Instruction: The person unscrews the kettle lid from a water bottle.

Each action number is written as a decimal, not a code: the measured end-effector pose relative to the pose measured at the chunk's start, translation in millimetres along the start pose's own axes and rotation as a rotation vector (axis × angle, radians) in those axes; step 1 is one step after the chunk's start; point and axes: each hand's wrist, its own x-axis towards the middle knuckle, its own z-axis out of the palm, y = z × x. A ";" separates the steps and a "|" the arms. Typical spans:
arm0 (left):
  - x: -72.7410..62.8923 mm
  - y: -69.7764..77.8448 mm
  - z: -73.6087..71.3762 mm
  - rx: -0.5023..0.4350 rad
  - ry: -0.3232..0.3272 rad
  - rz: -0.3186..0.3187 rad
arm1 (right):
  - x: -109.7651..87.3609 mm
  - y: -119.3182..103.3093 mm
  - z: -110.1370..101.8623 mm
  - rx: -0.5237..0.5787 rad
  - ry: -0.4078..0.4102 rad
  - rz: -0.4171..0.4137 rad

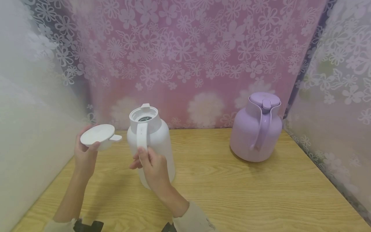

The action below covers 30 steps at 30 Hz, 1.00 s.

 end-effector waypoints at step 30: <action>-34.2 -28.5 -31.4 0.250 0.025 -0.182 | -0.4 -2.3 0.7 -0.004 0.000 -0.009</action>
